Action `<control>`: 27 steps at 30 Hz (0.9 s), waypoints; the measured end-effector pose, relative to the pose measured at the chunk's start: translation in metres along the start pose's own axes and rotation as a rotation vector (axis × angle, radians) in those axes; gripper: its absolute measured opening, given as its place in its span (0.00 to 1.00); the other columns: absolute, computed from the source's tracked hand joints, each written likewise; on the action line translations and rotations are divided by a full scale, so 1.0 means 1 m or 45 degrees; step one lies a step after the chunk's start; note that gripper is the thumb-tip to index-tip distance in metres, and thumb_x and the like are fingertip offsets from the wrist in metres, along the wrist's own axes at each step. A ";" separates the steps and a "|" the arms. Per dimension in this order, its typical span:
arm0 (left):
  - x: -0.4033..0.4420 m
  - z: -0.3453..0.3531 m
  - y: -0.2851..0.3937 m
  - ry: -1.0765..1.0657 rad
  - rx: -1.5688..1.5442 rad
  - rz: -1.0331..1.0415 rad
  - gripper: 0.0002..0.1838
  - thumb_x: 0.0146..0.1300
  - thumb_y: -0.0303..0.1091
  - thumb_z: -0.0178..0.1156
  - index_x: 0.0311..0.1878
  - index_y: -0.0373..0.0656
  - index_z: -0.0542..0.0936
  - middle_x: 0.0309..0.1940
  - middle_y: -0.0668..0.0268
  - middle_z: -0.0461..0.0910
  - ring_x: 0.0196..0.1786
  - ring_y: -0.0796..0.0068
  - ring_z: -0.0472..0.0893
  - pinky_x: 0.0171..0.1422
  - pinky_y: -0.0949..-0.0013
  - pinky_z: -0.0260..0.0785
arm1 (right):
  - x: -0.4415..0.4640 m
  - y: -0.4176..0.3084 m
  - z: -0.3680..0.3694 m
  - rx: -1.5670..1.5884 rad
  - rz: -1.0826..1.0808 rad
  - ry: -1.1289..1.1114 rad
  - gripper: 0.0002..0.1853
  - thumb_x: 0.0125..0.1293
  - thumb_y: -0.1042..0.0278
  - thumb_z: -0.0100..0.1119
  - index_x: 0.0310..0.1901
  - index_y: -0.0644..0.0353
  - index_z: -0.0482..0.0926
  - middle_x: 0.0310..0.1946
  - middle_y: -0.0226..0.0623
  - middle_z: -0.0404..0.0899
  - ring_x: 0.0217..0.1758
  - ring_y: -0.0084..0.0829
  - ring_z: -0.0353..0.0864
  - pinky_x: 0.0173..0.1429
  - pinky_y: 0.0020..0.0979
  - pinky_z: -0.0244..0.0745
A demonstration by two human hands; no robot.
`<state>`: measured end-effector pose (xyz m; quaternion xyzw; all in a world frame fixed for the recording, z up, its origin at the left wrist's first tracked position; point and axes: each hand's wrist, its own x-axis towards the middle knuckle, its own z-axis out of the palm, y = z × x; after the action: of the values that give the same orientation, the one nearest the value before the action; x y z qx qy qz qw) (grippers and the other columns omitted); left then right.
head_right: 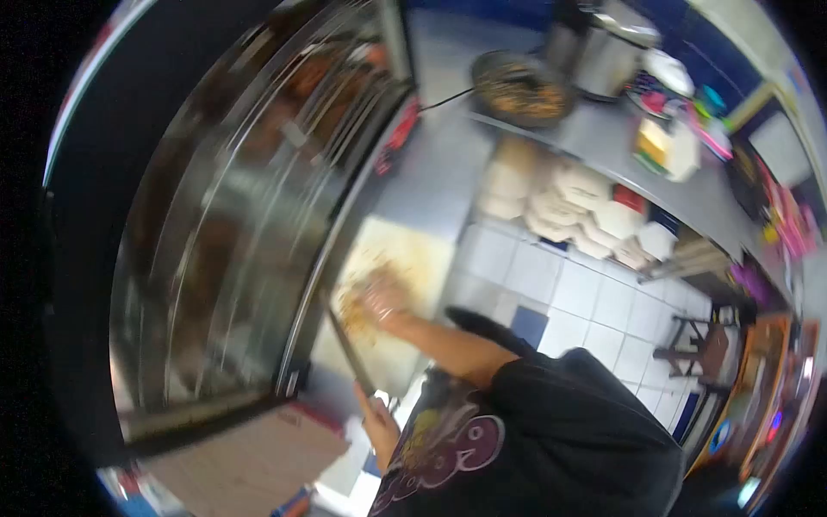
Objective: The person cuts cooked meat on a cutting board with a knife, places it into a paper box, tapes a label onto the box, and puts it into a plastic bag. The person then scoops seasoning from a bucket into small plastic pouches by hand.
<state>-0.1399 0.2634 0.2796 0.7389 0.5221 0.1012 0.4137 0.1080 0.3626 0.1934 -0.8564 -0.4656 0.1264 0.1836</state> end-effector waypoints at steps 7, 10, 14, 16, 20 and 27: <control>0.023 -0.001 0.001 0.066 0.299 0.289 0.33 0.74 0.30 0.49 0.79 0.51 0.53 0.29 0.40 0.80 0.33 0.35 0.80 0.35 0.49 0.69 | 0.019 0.018 -0.011 0.401 0.063 -0.100 0.17 0.65 0.71 0.59 0.54 0.58 0.73 0.44 0.48 0.80 0.48 0.49 0.82 0.52 0.45 0.77; 0.036 0.002 0.002 0.076 0.507 0.306 0.35 0.71 0.32 0.52 0.80 0.49 0.54 0.29 0.46 0.79 0.31 0.43 0.79 0.36 0.48 0.69 | 0.039 0.033 -0.028 1.027 0.210 -0.173 0.27 0.60 0.75 0.63 0.62 0.56 0.69 0.46 0.45 0.78 0.49 0.40 0.80 0.49 0.41 0.79; 0.055 0.018 0.005 0.069 0.782 0.294 0.35 0.71 0.33 0.51 0.80 0.51 0.54 0.32 0.48 0.80 0.33 0.45 0.79 0.36 0.48 0.69 | 0.031 0.074 -0.113 2.262 0.619 -0.248 0.20 0.60 0.73 0.64 0.54 0.57 0.71 0.35 0.35 0.76 0.34 0.27 0.78 0.30 0.32 0.74; 0.069 0.028 0.007 0.088 1.030 0.152 0.33 0.74 0.42 0.51 0.79 0.51 0.57 0.43 0.45 0.80 0.39 0.41 0.80 0.40 0.47 0.71 | 0.043 0.137 -0.139 2.650 0.498 -0.370 0.16 0.60 0.73 0.64 0.49 0.53 0.72 0.30 0.31 0.75 0.28 0.24 0.75 0.27 0.28 0.72; 0.079 0.043 0.036 0.284 1.421 0.226 0.28 0.72 0.43 0.53 0.72 0.44 0.66 0.38 0.51 0.80 0.38 0.49 0.80 0.43 0.52 0.73 | 0.023 0.300 -0.286 2.799 0.550 0.361 0.16 0.62 0.69 0.63 0.51 0.45 0.74 0.38 0.30 0.77 0.38 0.25 0.79 0.35 0.31 0.76; 0.111 0.122 0.099 0.882 1.614 0.556 0.24 0.73 0.42 0.54 0.66 0.39 0.75 0.47 0.52 0.82 0.41 0.53 0.83 0.44 0.52 0.77 | -0.031 0.687 -0.438 0.860 1.138 1.219 0.21 0.59 0.57 0.60 0.50 0.60 0.76 0.37 0.44 0.81 0.30 0.36 0.82 0.34 0.36 0.78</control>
<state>0.0473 0.2855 0.2410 0.8480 0.4224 0.0877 -0.3078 0.7772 -0.0931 0.2919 -0.8226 0.1231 -0.0621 0.5516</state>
